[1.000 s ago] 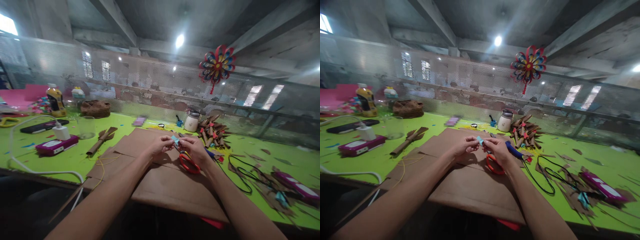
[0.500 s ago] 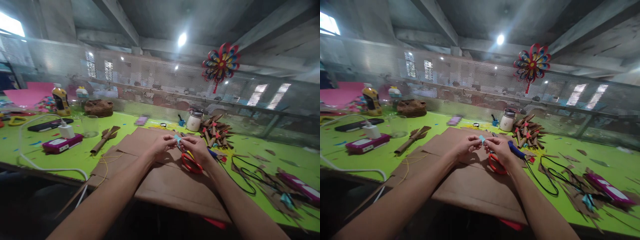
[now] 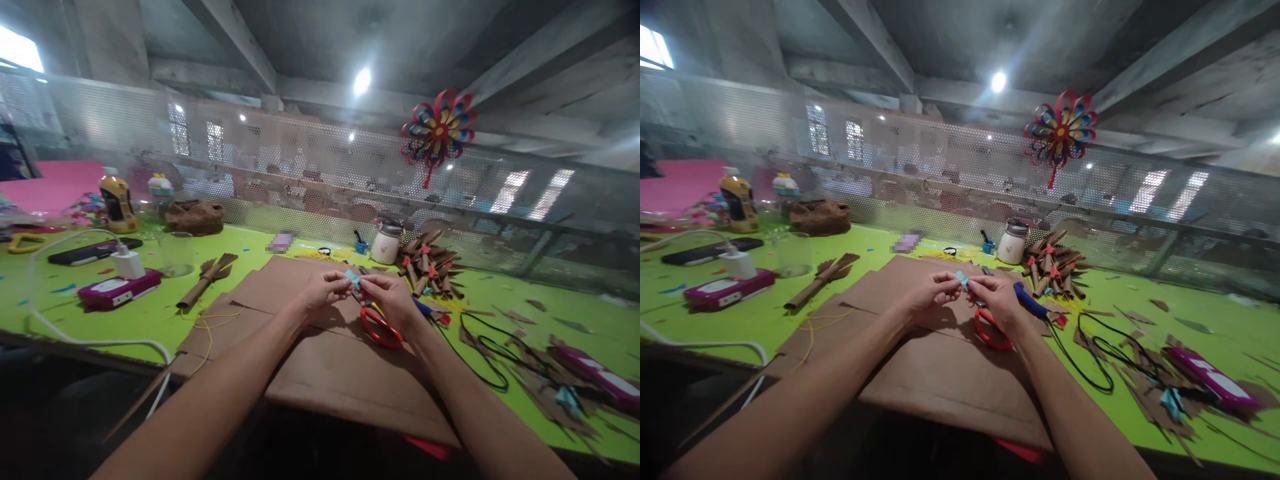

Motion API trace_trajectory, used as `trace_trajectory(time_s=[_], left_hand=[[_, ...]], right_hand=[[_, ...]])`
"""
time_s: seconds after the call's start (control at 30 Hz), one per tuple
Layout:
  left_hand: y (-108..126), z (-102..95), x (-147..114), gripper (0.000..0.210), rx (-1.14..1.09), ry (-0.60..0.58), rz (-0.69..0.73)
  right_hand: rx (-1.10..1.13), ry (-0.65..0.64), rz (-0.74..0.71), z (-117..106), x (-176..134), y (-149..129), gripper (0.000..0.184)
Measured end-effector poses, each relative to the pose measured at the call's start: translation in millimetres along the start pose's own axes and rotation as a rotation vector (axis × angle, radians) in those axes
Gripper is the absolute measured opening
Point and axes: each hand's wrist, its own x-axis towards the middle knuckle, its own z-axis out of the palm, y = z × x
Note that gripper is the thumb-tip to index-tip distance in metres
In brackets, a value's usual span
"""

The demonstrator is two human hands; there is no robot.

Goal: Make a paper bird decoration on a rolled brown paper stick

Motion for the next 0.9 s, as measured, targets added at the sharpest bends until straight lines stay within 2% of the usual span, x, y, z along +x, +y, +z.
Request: trace_trajectory(time_s=[0.2,0.4,0.5,0.67,0.9], left_hand=[[3,5.7,-3,0.029,0.179,0.058,0.110],[7,13.9,-7,0.030,0.319,0.067,0.159],[8,15.2,-8,0.030,0.312,0.058,0.165],[6,12.6,-6,0.030,0.263,0.081,0.164],[3,8.2,-4,0.030,0.199,0.056,0.142]], right_hand=[[-0.069,0.088,-0.001,3,0,-2,0.024],[-0.188,0.070,-0.031,5,0,-2,0.023],[-0.169,0.093,-0.019,4,0,-3,0.023],[-0.062,0.048,-0.019,3,-2,-4,0.022],[-0.030,0.024,-0.027,3,-3,-3,0.021]])
